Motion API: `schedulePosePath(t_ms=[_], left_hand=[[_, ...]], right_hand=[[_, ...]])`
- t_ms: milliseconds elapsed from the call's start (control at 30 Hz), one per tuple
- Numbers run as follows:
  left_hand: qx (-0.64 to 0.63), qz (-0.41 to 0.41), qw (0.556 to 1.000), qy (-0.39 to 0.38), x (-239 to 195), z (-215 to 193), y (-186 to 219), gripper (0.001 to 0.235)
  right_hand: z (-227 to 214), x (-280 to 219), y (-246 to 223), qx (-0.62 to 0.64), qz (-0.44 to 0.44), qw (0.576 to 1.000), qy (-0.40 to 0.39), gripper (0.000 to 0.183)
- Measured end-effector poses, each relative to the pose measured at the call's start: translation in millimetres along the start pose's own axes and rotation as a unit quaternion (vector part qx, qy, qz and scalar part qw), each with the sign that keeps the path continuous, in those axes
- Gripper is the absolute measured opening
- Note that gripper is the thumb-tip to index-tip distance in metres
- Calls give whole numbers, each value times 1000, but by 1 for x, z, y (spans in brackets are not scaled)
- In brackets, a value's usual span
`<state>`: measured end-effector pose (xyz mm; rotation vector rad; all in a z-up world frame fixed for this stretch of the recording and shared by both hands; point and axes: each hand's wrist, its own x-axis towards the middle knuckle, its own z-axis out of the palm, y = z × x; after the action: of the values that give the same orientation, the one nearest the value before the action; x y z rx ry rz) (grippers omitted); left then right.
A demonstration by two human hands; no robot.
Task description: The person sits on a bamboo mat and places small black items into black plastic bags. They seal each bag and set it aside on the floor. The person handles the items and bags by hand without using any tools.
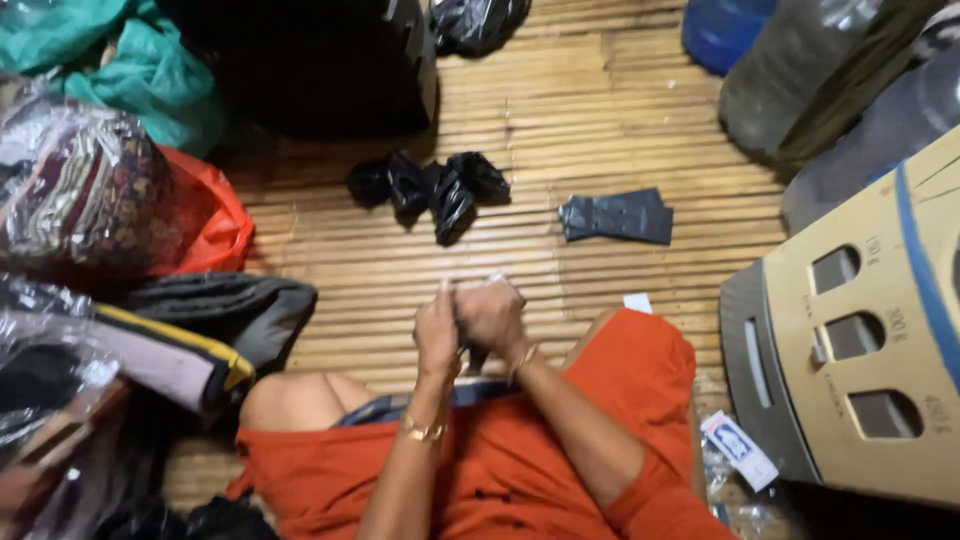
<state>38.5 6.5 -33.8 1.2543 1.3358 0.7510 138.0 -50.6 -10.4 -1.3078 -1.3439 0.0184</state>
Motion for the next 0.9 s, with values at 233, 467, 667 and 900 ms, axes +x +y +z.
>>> schedulePosePath(t_ms=[233, 467, 667, 900], left_hand=[[-82, 174, 978, -85, -23, -18, 64, 39], [-173, 104, 950, -238, -9, -28, 80, 27], [-134, 119, 944, -277, -13, -32, 92, 20], [-89, 158, 954, -239, 0, -25, 70, 22]], right_hand=[[-32, 16, 0, 59, 113, 990, 56, 41], [-49, 26, -6, 68, 112, 990, 45, 27], [-53, 24, 1, 47, 54, 997, 29, 30], [-52, 35, -14, -6, 22, 997, 79, 36]])
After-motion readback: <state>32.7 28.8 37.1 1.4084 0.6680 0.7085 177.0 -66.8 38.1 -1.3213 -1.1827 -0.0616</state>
